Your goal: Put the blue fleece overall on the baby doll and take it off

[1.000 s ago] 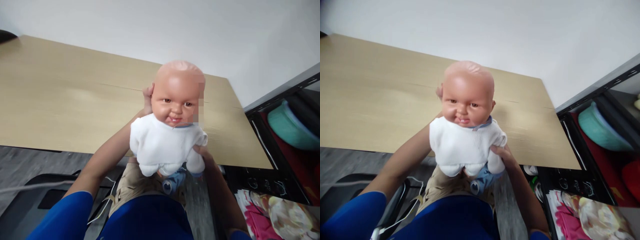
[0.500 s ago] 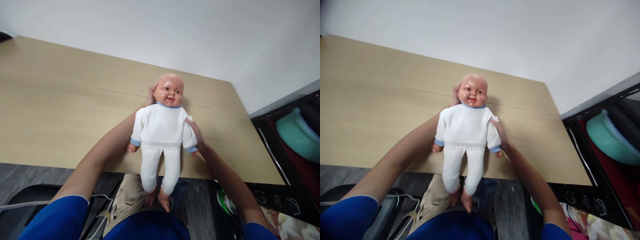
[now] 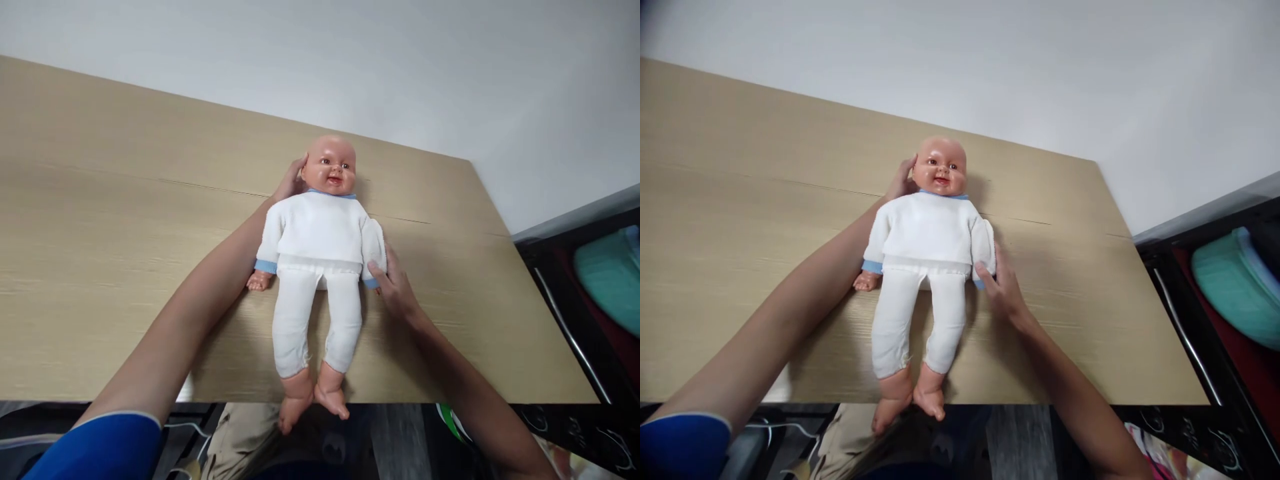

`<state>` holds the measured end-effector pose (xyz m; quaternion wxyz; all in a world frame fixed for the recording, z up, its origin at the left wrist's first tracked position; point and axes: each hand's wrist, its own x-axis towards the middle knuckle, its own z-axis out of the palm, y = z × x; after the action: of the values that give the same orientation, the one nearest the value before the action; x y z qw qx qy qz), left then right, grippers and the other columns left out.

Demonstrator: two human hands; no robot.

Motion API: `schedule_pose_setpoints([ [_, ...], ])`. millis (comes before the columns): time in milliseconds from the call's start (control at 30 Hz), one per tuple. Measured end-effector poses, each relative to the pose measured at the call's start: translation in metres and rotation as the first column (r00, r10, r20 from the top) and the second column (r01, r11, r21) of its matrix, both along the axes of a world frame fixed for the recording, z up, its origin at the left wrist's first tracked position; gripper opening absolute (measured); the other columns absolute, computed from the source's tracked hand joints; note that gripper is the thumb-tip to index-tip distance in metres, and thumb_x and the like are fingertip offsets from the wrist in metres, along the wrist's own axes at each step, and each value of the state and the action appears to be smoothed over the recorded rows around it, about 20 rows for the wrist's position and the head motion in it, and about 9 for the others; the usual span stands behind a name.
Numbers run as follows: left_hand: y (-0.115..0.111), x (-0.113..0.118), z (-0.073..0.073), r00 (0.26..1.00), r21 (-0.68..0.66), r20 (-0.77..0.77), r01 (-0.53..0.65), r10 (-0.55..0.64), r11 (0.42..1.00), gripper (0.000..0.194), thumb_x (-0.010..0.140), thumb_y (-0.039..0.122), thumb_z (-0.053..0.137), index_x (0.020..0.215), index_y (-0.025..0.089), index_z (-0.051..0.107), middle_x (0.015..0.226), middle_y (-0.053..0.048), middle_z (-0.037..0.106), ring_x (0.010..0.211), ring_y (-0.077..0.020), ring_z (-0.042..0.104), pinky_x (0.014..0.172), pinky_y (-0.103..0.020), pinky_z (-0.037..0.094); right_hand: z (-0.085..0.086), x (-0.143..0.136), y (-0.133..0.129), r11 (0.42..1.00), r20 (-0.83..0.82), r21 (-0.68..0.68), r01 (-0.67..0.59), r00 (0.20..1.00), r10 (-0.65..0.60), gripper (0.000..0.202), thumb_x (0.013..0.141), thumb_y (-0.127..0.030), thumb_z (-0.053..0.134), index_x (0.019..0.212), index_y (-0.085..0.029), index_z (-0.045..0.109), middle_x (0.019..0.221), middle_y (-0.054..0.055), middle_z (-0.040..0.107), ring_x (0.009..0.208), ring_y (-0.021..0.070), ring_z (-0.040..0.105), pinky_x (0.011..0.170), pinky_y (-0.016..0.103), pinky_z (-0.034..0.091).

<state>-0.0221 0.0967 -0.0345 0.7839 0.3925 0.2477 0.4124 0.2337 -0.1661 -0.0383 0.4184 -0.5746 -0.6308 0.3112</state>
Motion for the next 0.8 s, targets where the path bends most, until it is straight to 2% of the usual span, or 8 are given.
schedule_pose_setpoints([
  [67, 0.011, -0.003, -0.003, 1.0, 0.023, -0.016, 0.021, -0.021, 1.0, 0.068, 0.118, 0.074, 0.043, 0.141, 0.022, 0.08, 0.115, -0.01, 0.094, 0.173, -0.042, 0.049, 0.154, -0.063, 0.022, -0.002, -0.003, -0.002, 1.0, 0.051, 0.024, 0.012, 0.999, -0.013, 0.076, 0.114, -0.063, 0.066, 0.178, -0.023, 0.055, 0.178, 0.019, 0.065, 0.164, 0.0408, 0.063, 0.143, 0.067, 0.043],
  [133, 0.019, -0.005, -0.006, 0.999, 0.057, -0.041, 0.036, -0.034, 0.998, 0.067, 0.115, 0.074, 0.054, 0.139, 0.019, 0.082, 0.119, -0.013, 0.093, 0.17, -0.0459, 0.055, 0.151, -0.064, 0.032, -0.005, -0.006, -0.003, 0.999, 0.078, 0.028, 0.029, 0.996, -0.031, 0.074, 0.114, -0.061, 0.066, 0.177, -0.025, 0.055, 0.177, 0.019, 0.066, 0.163, 0.0399, 0.064, 0.141, 0.066, 0.046],
  [233, 0.026, -0.008, -0.01, 0.995, 0.083, -0.094, 0.031, -0.023, 0.996, 0.068, 0.114, 0.075, 0.058, 0.143, 0.019, 0.083, 0.125, -0.011, 0.092, 0.162, -0.0479, 0.066, 0.143, -0.066, 0.047, -0.008, -0.008, -0.005, 0.997, 0.117, 0.041, 0.07, 0.99, -0.075, 0.071, 0.114, -0.062, 0.067, 0.175, -0.026, 0.058, 0.173, 0.019, 0.069, 0.161, 0.0404, 0.066, 0.139, 0.065, 0.049],
  [300, 0.026, -0.011, -0.01, 0.993, 0.086, -0.115, 0.028, -0.018, 0.996, 0.066, 0.113, 0.073, 0.061, 0.146, 0.02, 0.082, 0.13, -0.011, 0.092, 0.157, -0.0478, 0.071, 0.138, -0.065, 0.053, -0.009, -0.008, -0.006, 0.995, 0.137, 0.052, 0.083, 0.986, -0.089, 0.072, 0.114, -0.062, 0.067, 0.175, -0.025, 0.058, 0.173, 0.02, 0.069, 0.159, 0.0408, 0.067, 0.138, 0.065, 0.05],
  [467, 0.026, -0.015, -0.008, 0.993, 0.084, -0.116, 0.028, -0.018, 0.996, 0.065, 0.109, 0.07, 0.073, 0.148, 0.02, 0.08, 0.135, -0.014, 0.09, 0.147, -0.0491, 0.077, 0.138, -0.066, 0.052, -0.011, -0.003, -0.007, 0.993, 0.175, 0.076, 0.085, 0.98, -0.097, 0.073, 0.115, -0.062, 0.066, 0.179, -0.027, 0.055, 0.181, 0.02, 0.062, 0.166, 0.0402, 0.063, 0.14, 0.066, 0.048],
  [633, 0.028, -0.015, -0.01, 0.993, 0.108, -0.122, 0.003, 0.011, 0.994, 0.064, 0.104, 0.071, 0.078, 0.146, 0.023, 0.081, 0.138, -0.013, 0.089, 0.148, -0.0469, 0.077, 0.139, -0.064, 0.053, -0.011, -0.001, -0.008, 0.994, 0.202, 0.086, 0.064, 0.976, -0.08, 0.073, 0.117, -0.062, 0.064, 0.181, -0.028, 0.052, 0.184, 0.019, 0.059, 0.168, 0.0391, 0.061, 0.141, 0.064, 0.048],
  [800, 0.026, -0.012, -0.016, 0.992, 0.154, -0.11, -0.044, 0.061, 0.987, 0.052, 0.098, 0.065, 0.088, 0.128, 0.023, 0.083, 0.135, -0.012, 0.088, 0.155, -0.0469, 0.072, 0.138, -0.062, 0.054, -0.013, -0.001, -0.008, 0.994, 0.216, 0.095, 0.062, 0.973, -0.081, 0.071, 0.118, -0.061, 0.064, 0.18, -0.03, 0.053, 0.179, 0.019, 0.063, 0.164, 0.039, 0.064, 0.138, 0.065, 0.05],
])
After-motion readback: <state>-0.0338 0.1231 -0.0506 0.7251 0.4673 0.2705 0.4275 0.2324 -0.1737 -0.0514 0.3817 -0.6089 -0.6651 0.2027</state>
